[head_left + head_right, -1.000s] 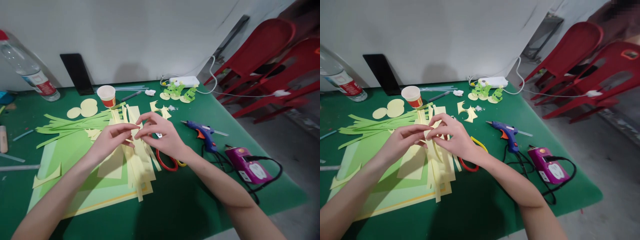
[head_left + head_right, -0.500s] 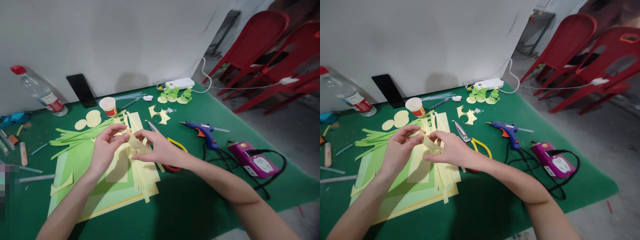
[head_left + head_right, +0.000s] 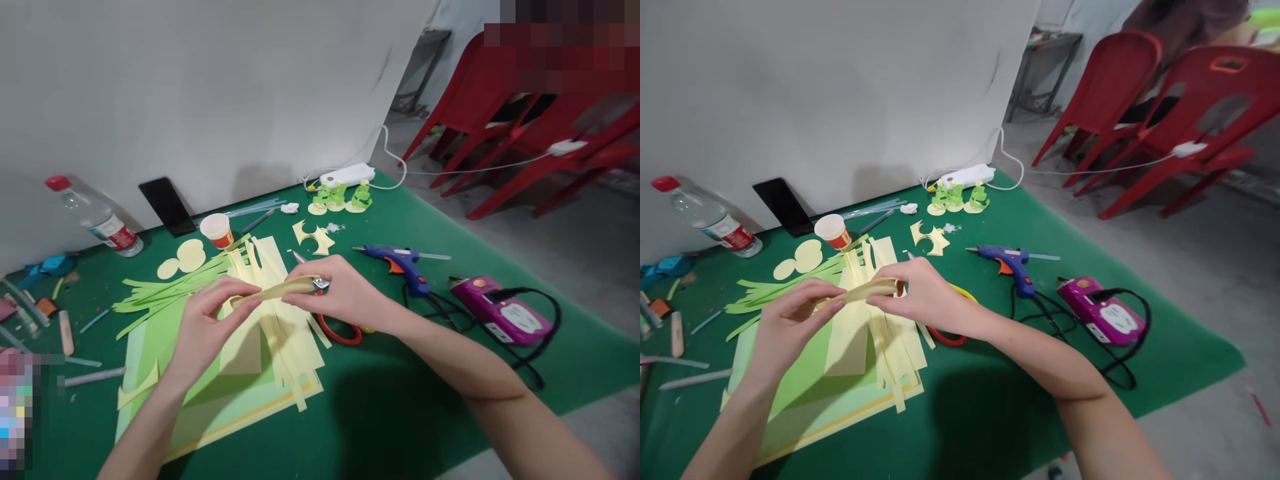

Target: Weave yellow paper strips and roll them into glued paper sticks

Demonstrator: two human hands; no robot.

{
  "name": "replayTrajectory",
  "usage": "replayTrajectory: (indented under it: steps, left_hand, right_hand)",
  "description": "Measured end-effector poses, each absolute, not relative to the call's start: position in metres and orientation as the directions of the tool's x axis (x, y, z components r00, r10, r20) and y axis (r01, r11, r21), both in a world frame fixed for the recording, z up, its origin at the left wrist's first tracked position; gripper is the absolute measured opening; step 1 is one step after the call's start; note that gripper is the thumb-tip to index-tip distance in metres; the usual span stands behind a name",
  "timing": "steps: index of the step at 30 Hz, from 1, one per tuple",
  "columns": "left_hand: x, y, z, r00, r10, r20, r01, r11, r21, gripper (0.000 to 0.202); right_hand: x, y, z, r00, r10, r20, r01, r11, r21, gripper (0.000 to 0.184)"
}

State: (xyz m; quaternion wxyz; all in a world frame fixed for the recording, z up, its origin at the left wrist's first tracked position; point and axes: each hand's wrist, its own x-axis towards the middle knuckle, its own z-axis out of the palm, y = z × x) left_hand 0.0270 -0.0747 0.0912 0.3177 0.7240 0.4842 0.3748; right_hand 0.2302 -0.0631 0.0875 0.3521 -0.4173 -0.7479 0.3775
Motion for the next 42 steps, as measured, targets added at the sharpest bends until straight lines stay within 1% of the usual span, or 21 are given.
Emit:
replayTrajectory:
  steps: [3,6,8,10,12,13,15,17,21,24,27,30,34,36,40,42]
  left_hand:
    - [0.029,-0.079,0.094,0.289,0.924,0.252,0.468,-0.366,0.805,0.005]
    - [0.032,-0.083,0.096,0.288,0.925,0.249,0.414,-0.354,0.839,0.007]
    - [0.035,-0.085,0.098,0.294,0.932,0.211,0.365,-0.314,0.877,0.008]
    - [0.038,-0.086,0.097,0.331,0.932,0.149,0.356,-0.269,0.895,0.009]
    - [0.04,-0.085,0.095,0.362,0.924,0.123,0.354,-0.258,0.899,0.014]
    - [0.04,-0.085,0.093,0.371,0.919,0.131,0.344,-0.268,0.9,0.015]
    - [0.04,-0.084,0.09,0.37,0.915,0.159,0.321,-0.287,0.902,0.015]
    - [0.04,-0.083,0.088,0.361,0.913,0.191,0.307,-0.309,0.9,0.013]
    - [0.039,-0.084,0.089,0.345,0.918,0.194,0.366,-0.322,0.873,0.015]
    - [0.039,-0.085,0.09,0.316,0.923,0.22,0.385,-0.337,0.859,0.018]
    - [0.041,-0.083,0.088,0.305,0.922,0.237,0.396,-0.349,0.849,0.02]
    - [0.041,-0.082,0.086,0.32,0.915,0.245,0.414,-0.368,0.832,0.021]
    - [0.039,-0.082,0.084,0.325,0.907,0.267,0.427,-0.393,0.815,0.021]
    - [0.038,-0.083,0.085,0.334,0.904,0.267,0.425,-0.397,0.814,0.021]
    - [0.04,-0.082,0.086,0.352,0.899,0.259,0.415,-0.398,0.818,0.021]
    - [0.041,-0.077,0.084,0.361,0.895,0.26,0.422,-0.406,0.811,0.02]
  right_hand:
    - [0.23,-0.067,0.092,-0.357,0.887,0.294,0.298,0.406,-0.864,0.014]
    - [0.23,-0.07,0.095,-0.3,0.882,0.362,0.205,0.43,-0.879,0.015]
    - [0.23,-0.072,0.096,-0.263,0.88,0.396,0.147,0.442,-0.885,0.011]
    - [0.23,-0.071,0.096,-0.218,0.877,0.429,0.097,0.457,-0.884,0.008]
    - [0.229,-0.069,0.096,-0.176,0.876,0.449,0.069,0.466,-0.882,0.011]
    - [0.229,-0.068,0.096,-0.16,0.877,0.453,0.059,0.467,-0.882,0.013]
    - [0.23,-0.065,0.095,-0.133,0.886,0.444,0.024,0.451,-0.892,0.014]
    - [0.23,-0.062,0.093,-0.132,0.905,0.405,-0.031,0.405,-0.914,0.014]
    - [0.23,-0.061,0.088,-0.16,0.935,0.316,-0.196,0.283,-0.939,0.014]
    - [0.228,-0.064,0.087,-0.14,0.967,0.215,-0.271,0.171,-0.947,0.021]
    - [0.228,-0.066,0.087,-0.15,0.972,0.18,-0.287,0.131,-0.949,0.031]
    - [0.228,-0.067,0.087,-0.126,0.969,0.214,-0.239,0.179,-0.954,0.025]
    - [0.229,-0.068,0.089,-0.056,0.957,0.284,-0.116,0.276,-0.954,0.013]
    - [0.229,-0.069,0.091,-0.03,0.953,0.301,-0.087,0.297,-0.951,0.014]
    - [0.23,-0.069,0.092,-0.03,0.947,0.319,-0.103,0.315,-0.944,0.022]
    - [0.232,-0.069,0.091,-0.032,0.941,0.337,-0.099,0.333,-0.938,0.022]
